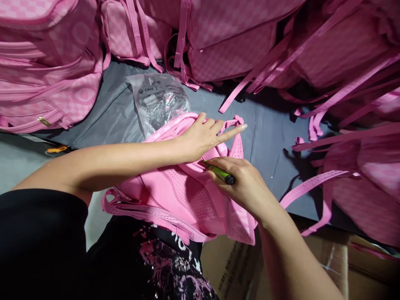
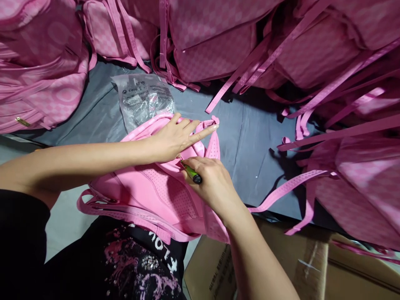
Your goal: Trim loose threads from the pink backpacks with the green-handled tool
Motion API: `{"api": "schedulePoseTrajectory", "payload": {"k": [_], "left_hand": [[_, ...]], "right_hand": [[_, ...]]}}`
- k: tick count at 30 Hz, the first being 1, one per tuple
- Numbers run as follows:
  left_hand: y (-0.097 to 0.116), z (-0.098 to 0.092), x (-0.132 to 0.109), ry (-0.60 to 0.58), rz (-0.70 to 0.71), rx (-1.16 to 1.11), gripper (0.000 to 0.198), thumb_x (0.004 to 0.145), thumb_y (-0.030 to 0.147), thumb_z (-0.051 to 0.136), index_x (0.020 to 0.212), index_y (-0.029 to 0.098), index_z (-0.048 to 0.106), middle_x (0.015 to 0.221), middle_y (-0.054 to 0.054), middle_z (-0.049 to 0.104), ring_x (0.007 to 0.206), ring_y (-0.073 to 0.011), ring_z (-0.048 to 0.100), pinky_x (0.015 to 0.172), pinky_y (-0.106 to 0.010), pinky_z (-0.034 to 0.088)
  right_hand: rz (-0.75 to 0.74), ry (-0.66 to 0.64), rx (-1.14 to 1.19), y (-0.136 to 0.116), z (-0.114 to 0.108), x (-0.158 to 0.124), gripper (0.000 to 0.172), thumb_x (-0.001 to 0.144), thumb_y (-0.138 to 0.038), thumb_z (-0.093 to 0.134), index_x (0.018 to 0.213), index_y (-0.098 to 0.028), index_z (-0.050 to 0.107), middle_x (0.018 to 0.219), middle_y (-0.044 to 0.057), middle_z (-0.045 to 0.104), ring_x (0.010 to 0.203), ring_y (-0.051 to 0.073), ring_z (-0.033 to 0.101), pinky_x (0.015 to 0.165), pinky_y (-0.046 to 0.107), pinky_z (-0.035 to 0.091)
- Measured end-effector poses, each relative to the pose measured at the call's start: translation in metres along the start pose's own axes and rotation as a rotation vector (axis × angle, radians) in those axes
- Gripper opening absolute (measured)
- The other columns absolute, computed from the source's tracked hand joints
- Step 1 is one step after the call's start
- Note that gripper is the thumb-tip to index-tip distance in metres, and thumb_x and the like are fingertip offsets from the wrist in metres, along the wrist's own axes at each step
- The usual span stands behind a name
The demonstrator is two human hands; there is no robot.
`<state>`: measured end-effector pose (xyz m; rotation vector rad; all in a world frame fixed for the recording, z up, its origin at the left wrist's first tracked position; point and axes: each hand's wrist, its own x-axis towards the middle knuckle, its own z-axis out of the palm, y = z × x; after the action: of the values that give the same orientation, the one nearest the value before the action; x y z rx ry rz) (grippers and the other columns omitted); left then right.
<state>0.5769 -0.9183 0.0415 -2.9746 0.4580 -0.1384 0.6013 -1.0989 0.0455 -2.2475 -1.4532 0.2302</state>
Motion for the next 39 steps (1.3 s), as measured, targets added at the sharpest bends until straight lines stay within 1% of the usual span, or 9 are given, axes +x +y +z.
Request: {"api": "schedulePoseTrajectory", "payload": {"k": [6, 10, 16, 19, 24, 28, 31, 35, 39], "left_hand": [[0.0012, 0.0024, 0.0006, 0.003, -0.007, -0.027, 0.091, 0.089, 0.021, 0.051, 0.163, 0.017, -0.002, 0.148, -0.018, 0.041, 0.122, -0.0343, 0.048, 0.111, -0.050, 0.026], [0.0011, 0.0041, 0.0011, 0.018, -0.009, -0.021, 0.089, 0.089, 0.018, 0.050, 0.163, 0.018, 0.000, 0.149, -0.017, 0.042, 0.122, -0.0332, 0.048, 0.112, -0.049, 0.025], [0.0015, -0.0017, 0.0013, -0.023, -0.014, -0.034, 0.083, 0.092, 0.019, 0.046, 0.163, 0.018, 0.003, 0.149, -0.018, 0.042, 0.122, -0.0333, 0.049, 0.110, -0.048, 0.028], [0.0019, -0.0021, 0.0019, -0.028, -0.020, -0.031, 0.085, 0.091, 0.021, 0.048, 0.163, 0.017, 0.003, 0.149, -0.018, 0.042, 0.123, -0.0335, 0.049, 0.110, -0.049, 0.028], [0.0020, 0.0022, 0.0034, -0.012, -0.021, -0.009, 0.089, 0.089, 0.023, 0.052, 0.163, 0.019, 0.002, 0.158, -0.017, 0.031, 0.126, -0.0331, 0.049, 0.111, -0.049, 0.030], [0.0018, 0.0016, 0.0046, -0.035, -0.025, -0.037, 0.095, 0.088, 0.029, 0.057, 0.162, 0.021, -0.001, 0.163, -0.016, 0.021, 0.130, -0.0358, 0.046, 0.113, -0.052, 0.029], [0.0011, -0.0005, 0.0044, -0.056, -0.032, -0.089, 0.096, 0.088, 0.029, 0.058, 0.162, 0.022, -0.002, 0.163, -0.015, 0.020, 0.132, -0.0375, 0.043, 0.114, -0.054, 0.027], [0.0013, 0.0008, 0.0042, -0.067, -0.037, -0.108, 0.102, 0.085, 0.028, 0.062, 0.162, 0.023, -0.005, 0.164, -0.015, 0.017, 0.134, -0.0377, 0.041, 0.115, -0.054, 0.025], [0.0021, 0.0007, 0.0057, -0.068, -0.029, -0.109, 0.101, 0.086, 0.024, 0.062, 0.162, 0.022, -0.004, 0.164, -0.017, 0.018, 0.136, -0.0381, 0.040, 0.115, -0.054, 0.025]], "right_hand": [[-0.019, 0.060, 0.067, 0.0034, 0.0015, 0.0000, 0.016, 0.092, -0.025, 0.058, 0.100, -0.020, 0.071, 0.098, 0.007, 0.077, 0.085, 0.024, 0.072, 0.078, 0.038, 0.055], [0.000, 0.099, 0.028, 0.0068, 0.0037, 0.0003, 0.016, 0.091, -0.027, 0.059, 0.098, -0.021, 0.073, 0.094, 0.007, 0.077, 0.081, 0.024, 0.071, 0.078, 0.041, 0.054], [0.015, 0.116, 0.026, 0.0088, 0.0059, 0.0021, 0.015, 0.090, -0.029, 0.062, 0.096, -0.021, 0.074, 0.092, 0.006, 0.077, 0.080, 0.025, 0.070, 0.078, 0.042, 0.053], [0.021, 0.083, 0.037, 0.0082, 0.0055, 0.0037, 0.014, 0.089, -0.029, 0.063, 0.094, -0.021, 0.074, 0.092, 0.006, 0.077, 0.079, 0.024, 0.070, 0.077, 0.040, 0.053], [0.057, 0.061, -0.005, 0.0054, 0.0028, 0.0051, 0.015, 0.090, -0.026, 0.061, 0.094, -0.020, 0.074, 0.091, 0.007, 0.077, 0.079, 0.024, 0.070, 0.079, 0.039, 0.051], [0.064, 0.045, 0.022, 0.0050, 0.0024, 0.0043, 0.016, 0.090, -0.027, 0.062, 0.095, -0.019, 0.075, 0.091, 0.007, 0.077, 0.080, 0.024, 0.070, 0.079, 0.039, 0.051], [0.071, 0.078, 0.007, 0.0057, 0.0029, 0.0035, 0.016, 0.089, -0.028, 0.062, 0.095, -0.020, 0.075, 0.090, 0.007, 0.077, 0.080, 0.024, 0.070, 0.079, 0.040, 0.051], [0.067, 0.062, 0.059, 0.0065, 0.0052, 0.0043, 0.017, 0.090, -0.029, 0.061, 0.094, -0.020, 0.075, 0.090, 0.007, 0.077, 0.078, 0.023, 0.070, 0.078, 0.038, 0.052], [0.107, 0.054, 0.063, 0.0066, 0.0091, 0.0060, 0.017, 0.088, -0.029, 0.063, 0.094, -0.019, 0.076, 0.092, 0.007, 0.077, 0.082, 0.024, 0.070, 0.080, 0.038, 0.052]]}}
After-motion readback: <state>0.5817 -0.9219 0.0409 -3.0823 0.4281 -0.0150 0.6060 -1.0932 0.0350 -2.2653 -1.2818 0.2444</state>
